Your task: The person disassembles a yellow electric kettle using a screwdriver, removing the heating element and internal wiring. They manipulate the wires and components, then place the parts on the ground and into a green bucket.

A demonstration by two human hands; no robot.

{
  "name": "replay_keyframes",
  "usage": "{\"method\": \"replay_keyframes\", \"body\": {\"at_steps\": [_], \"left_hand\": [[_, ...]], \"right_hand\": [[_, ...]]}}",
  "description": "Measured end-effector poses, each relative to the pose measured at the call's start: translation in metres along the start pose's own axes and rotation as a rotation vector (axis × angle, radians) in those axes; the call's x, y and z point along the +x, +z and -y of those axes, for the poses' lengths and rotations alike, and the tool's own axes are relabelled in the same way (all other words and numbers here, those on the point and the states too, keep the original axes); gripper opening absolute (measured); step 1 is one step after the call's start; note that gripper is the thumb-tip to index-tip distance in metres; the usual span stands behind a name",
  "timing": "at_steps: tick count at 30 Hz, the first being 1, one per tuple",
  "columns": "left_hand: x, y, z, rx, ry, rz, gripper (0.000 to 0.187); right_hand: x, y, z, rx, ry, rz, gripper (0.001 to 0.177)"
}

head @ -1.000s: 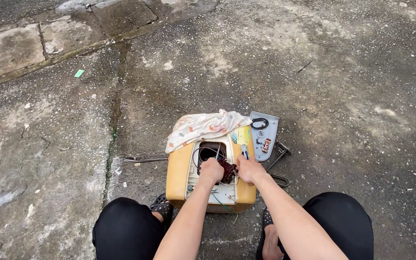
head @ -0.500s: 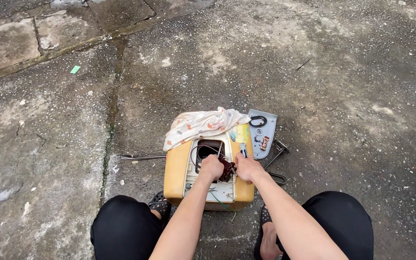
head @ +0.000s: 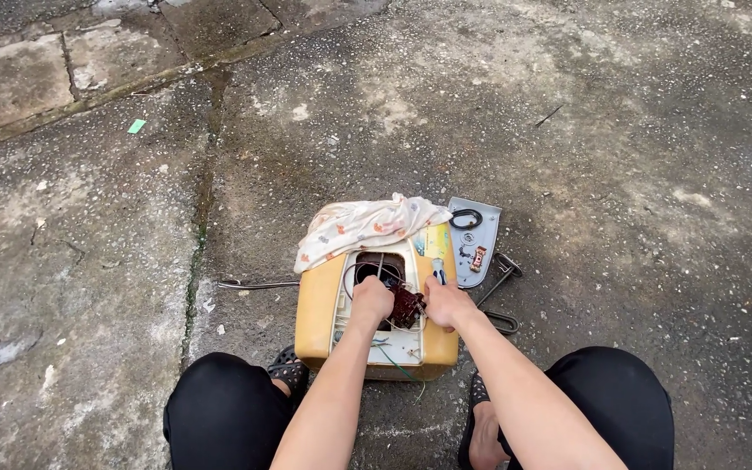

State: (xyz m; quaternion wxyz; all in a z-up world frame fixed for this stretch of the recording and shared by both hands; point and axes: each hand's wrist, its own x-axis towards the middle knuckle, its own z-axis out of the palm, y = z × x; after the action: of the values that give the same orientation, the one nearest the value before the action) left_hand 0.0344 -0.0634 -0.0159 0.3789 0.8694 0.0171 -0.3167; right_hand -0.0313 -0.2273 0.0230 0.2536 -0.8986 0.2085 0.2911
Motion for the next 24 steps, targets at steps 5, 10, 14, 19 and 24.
{"method": "replay_keyframes", "body": {"at_steps": [5,10,14,19,24], "left_hand": [[-0.02,-0.002,-0.014,-0.047,0.025,0.017,0.051],[-0.022,-0.004,-0.013,-0.072,0.034,0.039,0.057],[-0.02,-0.011,-0.008,-0.061,0.036,0.062,0.057],[-0.024,-0.016,-0.01,-0.1,0.052,0.074,0.058],[-0.009,-0.006,-0.001,-0.017,0.035,0.087,0.058]], "right_hand": [[-0.001,-0.004,0.002,0.012,-0.005,0.016,0.017],[0.009,0.001,-0.005,0.014,0.006,0.024,0.016],[0.004,-0.002,0.0,0.012,0.007,0.028,0.016],[0.005,-0.002,-0.002,0.02,0.001,0.026,0.017],[0.003,-0.004,0.001,0.013,0.011,0.039,0.019]]}}
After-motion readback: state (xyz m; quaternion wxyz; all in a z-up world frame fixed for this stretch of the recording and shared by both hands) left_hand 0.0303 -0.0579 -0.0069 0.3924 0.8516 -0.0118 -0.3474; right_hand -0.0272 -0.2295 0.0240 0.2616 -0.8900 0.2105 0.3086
